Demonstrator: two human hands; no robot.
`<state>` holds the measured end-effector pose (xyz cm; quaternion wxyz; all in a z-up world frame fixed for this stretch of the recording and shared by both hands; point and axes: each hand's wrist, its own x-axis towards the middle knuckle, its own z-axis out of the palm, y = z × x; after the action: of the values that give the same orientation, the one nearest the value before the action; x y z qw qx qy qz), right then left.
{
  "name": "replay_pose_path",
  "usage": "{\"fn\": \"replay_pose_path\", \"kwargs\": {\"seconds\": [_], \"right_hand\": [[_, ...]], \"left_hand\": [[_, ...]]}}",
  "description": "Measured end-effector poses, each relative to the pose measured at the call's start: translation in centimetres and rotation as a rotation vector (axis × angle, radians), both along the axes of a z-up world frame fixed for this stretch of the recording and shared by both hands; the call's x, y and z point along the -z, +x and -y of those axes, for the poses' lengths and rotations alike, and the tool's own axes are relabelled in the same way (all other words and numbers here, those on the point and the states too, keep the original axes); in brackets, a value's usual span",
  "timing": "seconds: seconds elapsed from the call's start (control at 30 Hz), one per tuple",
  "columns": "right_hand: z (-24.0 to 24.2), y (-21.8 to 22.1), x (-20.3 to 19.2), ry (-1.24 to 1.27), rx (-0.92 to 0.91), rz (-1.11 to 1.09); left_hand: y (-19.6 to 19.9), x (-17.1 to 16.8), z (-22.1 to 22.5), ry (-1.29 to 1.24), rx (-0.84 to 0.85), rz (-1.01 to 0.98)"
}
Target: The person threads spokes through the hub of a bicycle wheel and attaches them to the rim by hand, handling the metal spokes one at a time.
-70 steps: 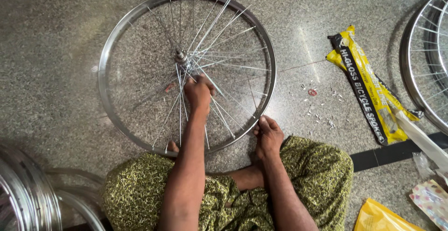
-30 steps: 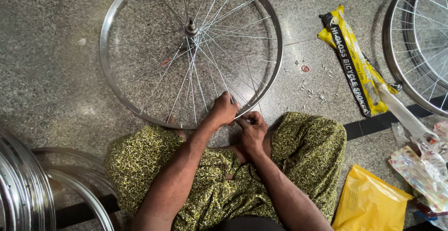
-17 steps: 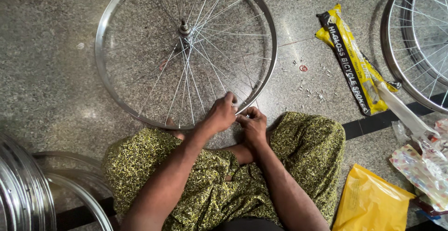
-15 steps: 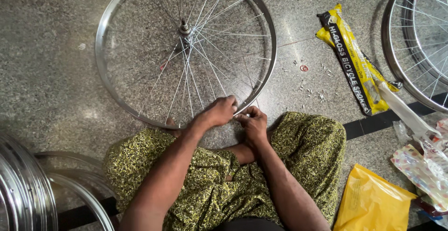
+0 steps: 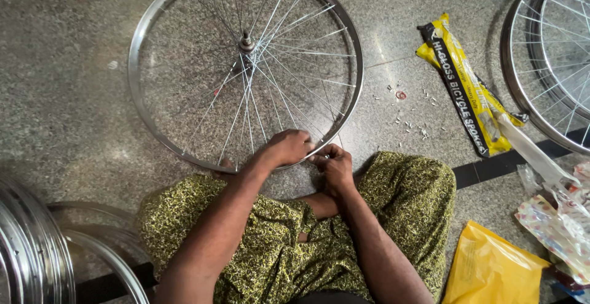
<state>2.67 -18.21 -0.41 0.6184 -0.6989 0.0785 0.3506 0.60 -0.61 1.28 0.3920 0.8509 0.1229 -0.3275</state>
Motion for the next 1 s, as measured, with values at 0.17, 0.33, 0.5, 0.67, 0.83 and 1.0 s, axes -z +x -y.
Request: {"fn": "replay_pose_path", "kwargs": {"seconds": [0.17, 0.33, 0.5, 0.67, 0.83, 1.0], "right_hand": [[-0.4, -0.1, -0.8, 0.023, 0.022, -0.039], [-0.6, -1.0, -1.4, -0.162, -0.065, 0.079], [-0.5, -2.2, 0.5, -0.022, 0.052, 0.204], [-0.2, -2.0, 1.1, -0.012, 0.075, 0.161], [0.2, -2.1, 1.4, -0.023, 0.057, 0.157], [0.2, -1.9, 1.1, -0.039, 0.049, 0.158]], "left_hand": [[0.3, 3.3, -1.2, -0.050, -0.043, 0.114], [0.2, 5.0, -1.4, -0.093, -0.009, 0.183], [0.2, 4.1, -0.7, -0.155, -0.080, 0.065], [0.2, 2.6, -0.3, -0.287, -0.195, 0.020], [0.1, 2.4, -0.2, -0.308, -0.233, 0.036], [0.2, 1.9, -0.2, -0.303, -0.205, 0.073]]}}
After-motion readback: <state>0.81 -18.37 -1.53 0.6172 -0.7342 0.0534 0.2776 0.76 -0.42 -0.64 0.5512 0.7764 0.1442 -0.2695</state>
